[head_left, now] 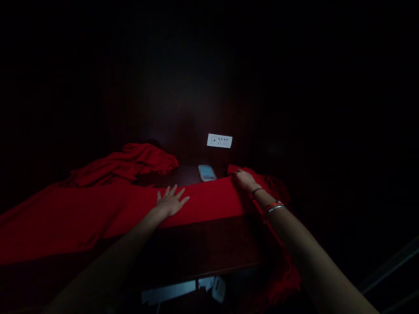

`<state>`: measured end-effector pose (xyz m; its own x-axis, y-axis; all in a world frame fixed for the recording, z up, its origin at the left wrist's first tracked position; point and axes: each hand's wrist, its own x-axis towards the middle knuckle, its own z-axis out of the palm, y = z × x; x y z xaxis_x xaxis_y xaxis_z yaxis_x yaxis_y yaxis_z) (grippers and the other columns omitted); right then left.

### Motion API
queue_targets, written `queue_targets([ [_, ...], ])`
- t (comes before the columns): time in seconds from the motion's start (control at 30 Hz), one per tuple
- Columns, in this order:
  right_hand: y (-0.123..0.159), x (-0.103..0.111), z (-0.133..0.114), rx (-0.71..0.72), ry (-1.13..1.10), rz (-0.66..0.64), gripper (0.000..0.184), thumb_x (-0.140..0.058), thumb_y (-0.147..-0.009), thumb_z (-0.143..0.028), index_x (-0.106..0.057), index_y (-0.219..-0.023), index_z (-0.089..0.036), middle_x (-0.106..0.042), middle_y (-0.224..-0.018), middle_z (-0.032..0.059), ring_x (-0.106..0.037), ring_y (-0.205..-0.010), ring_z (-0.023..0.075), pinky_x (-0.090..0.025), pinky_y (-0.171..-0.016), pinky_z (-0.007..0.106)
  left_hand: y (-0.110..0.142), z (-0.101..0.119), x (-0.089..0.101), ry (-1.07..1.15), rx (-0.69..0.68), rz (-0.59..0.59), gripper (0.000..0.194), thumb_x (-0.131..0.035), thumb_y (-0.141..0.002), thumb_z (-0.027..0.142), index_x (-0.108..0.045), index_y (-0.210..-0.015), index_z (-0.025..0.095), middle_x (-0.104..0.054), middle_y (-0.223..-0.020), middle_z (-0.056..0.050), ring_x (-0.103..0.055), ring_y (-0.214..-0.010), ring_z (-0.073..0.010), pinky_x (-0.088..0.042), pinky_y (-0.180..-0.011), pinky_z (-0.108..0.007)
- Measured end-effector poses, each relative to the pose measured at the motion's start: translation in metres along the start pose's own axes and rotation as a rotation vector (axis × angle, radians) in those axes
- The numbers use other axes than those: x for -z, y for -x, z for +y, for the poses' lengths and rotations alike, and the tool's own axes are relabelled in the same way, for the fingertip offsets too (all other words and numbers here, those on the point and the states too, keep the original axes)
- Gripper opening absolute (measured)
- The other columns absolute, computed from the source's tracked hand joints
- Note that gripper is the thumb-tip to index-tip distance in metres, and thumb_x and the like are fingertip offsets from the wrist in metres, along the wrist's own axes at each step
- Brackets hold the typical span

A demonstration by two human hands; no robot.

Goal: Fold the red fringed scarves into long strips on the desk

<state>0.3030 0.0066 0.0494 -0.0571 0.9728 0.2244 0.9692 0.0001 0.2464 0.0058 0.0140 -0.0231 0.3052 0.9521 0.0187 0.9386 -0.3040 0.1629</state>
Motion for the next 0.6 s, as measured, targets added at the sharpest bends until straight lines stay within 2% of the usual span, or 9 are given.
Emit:
queue_targets([
  [0.1,-0.002,0.006,0.005,-0.075,-0.005,0.073,0.028,-0.029,-0.081,-0.016,-0.052,-0.097,-0.011,-0.049,-0.1,0.0172,-0.048,-0.092,0.0225,-0.035,-0.078,0.034,-0.004,-0.009,0.001,-0.006,0.099,0.022,0.064,-0.014,-0.074,0.06,-0.019,-0.128,0.027,-0.007,-0.136,-0.007,-0.005,-0.122,-0.0317,-0.008,-0.09,-0.058],
  [0.17,0.0,0.007,0.0,-0.095,-0.011,0.126,0.031,-0.026,-0.082,-0.016,-0.05,-0.101,-0.009,-0.046,-0.105,0.0206,-0.042,-0.099,0.0257,-0.03,-0.083,0.04,-0.008,-0.017,0.001,0.004,0.152,0.017,0.065,-0.013,-0.074,0.061,-0.019,-0.128,0.027,-0.008,-0.136,-0.007,-0.005,-0.122,-0.0317,-0.009,-0.091,-0.057],
  [0.23,0.007,0.004,-0.016,-0.066,-0.024,0.167,0.034,-0.026,-0.083,-0.021,-0.045,-0.109,-0.009,-0.039,-0.115,0.021,-0.033,-0.109,0.0277,-0.023,-0.089,0.045,-0.011,-0.024,0.001,0.012,0.166,0.028,0.065,-0.014,-0.073,0.061,-0.02,-0.128,0.026,-0.01,-0.136,-0.008,-0.007,-0.122,-0.0322,-0.011,-0.091,-0.057],
  [0.3,0.018,-0.003,-0.039,0.019,-0.049,0.176,0.04,-0.029,-0.083,-0.032,-0.035,-0.119,-0.016,-0.03,-0.126,0.0146,-0.023,-0.116,0.0259,-0.016,-0.093,0.045,-0.013,-0.029,0.001,0.009,0.148,0.036,0.064,-0.015,-0.074,0.061,-0.022,-0.128,0.026,-0.011,-0.136,-0.008,-0.007,-0.122,-0.0324,-0.012,-0.091,-0.056],
  [0.37,0.031,-0.012,-0.062,0.157,-0.112,0.112,0.049,-0.029,-0.081,-0.044,-0.024,-0.126,-0.026,-0.022,-0.133,0.0057,-0.015,-0.12,0.0233,-0.016,-0.095,0.045,-0.013,-0.032,0.003,0.002,0.136,0.022,0.064,-0.017,-0.074,0.06,-0.022,-0.128,0.026,-0.01,-0.136,-0.008,-0.007,-0.122,-0.0316,-0.012,-0.091,-0.055],
  [0.47,0.045,-0.024,-0.081,0.311,-0.281,-0.155,0.056,-0.019,-0.079,-0.054,-0.013,-0.129,-0.03,-0.014,-0.136,0.0032,-0.009,-0.123,0.0261,-0.012,-0.093,0.053,-0.013,-0.038,0.007,-0.008,0.14,-0.015,0.065,-0.019,-0.073,0.061,-0.018,-0.128,0.027,-0.009,-0.136,-0.007,-0.005,-0.122,-0.0299,-0.01,-0.093,-0.052],
  [0.53,0.05,-0.029,-0.078,0.306,-0.308,-0.265,0.058,-0.013,-0.078,-0.057,-0.013,-0.13,-0.029,-0.013,-0.136,0.0043,-0.008,-0.123,0.0273,-0.008,-0.092,0.055,-0.013,-0.041,0.008,-0.015,0.138,-0.033,0.067,-0.019,-0.072,0.063,-0.017,-0.128,0.027,-0.008,-0.136,-0.006,-0.004,-0.123,-0.0292,-0.01,-0.094,-0.051],
  [0.6,0.052,-0.032,-0.065,0.283,-0.251,-0.242,0.059,-0.012,-0.079,-0.056,-0.017,-0.129,-0.027,-0.016,-0.136,0.0052,-0.008,-0.123,0.027,-0.005,-0.093,0.055,-0.013,-0.042,0.008,-0.027,0.135,-0.035,0.067,-0.018,-0.072,0.063,-0.016,-0.128,0.027,-0.007,-0.136,-0.006,-0.004,-0.123,-0.0288,-0.01,-0.095,-0.05],
])
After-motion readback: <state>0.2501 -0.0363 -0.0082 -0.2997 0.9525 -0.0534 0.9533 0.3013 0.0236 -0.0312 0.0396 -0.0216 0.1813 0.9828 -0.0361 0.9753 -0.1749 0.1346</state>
